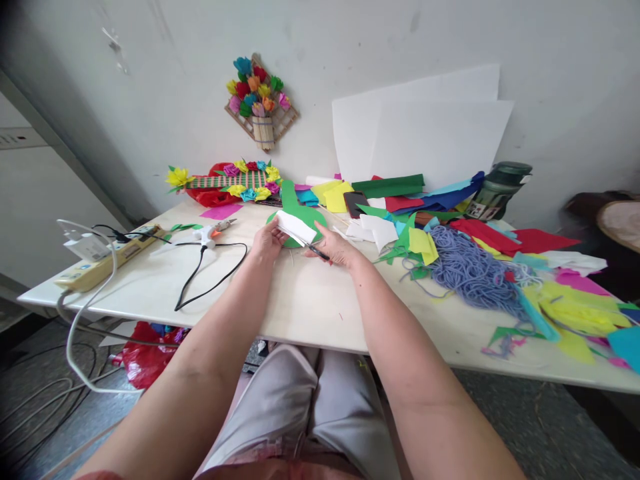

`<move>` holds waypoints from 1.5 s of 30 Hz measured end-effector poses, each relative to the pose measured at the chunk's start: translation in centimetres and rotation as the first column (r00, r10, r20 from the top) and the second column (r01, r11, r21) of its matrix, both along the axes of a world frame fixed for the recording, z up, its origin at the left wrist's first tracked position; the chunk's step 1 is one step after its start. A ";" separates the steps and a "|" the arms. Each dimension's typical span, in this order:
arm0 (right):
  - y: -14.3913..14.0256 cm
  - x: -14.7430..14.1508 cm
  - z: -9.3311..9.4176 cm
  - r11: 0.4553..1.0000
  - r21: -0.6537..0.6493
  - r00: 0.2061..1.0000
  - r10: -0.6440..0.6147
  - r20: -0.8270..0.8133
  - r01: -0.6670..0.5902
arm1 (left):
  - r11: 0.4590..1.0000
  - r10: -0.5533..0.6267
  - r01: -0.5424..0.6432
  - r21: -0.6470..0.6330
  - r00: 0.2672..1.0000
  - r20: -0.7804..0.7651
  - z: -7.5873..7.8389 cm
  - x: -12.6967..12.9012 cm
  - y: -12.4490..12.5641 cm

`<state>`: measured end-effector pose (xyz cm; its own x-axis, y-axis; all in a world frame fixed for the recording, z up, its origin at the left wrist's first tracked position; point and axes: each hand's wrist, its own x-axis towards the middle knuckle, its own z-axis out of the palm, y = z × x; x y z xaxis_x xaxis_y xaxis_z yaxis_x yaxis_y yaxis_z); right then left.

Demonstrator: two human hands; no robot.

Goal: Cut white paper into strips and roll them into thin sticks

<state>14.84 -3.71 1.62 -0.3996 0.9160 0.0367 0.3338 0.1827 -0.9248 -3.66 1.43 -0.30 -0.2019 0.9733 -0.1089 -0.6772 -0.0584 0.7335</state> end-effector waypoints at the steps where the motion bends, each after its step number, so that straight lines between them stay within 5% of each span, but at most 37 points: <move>1: 0.0 0.0 0.0 1.000 -0.015 1.000 -0.008 -0.002 0.008 | 1.000 -0.003 0.003 0.004 1.000 -0.003 0.0 0.0 0.0; 45: 0.0 -0.2 -0.4 0.997 -0.067 0.999 -0.033 -0.028 0.031 | 0.998 -0.051 0.051 0.028 0.998 -0.021 -0.3 0.5 0.1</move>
<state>14.69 -3.72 1.21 -0.3698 0.9290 -0.0134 0.3113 0.1103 -0.9439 -3.17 1.51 -0.59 -0.1539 0.9850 -0.0776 -0.6645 -0.0450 0.7459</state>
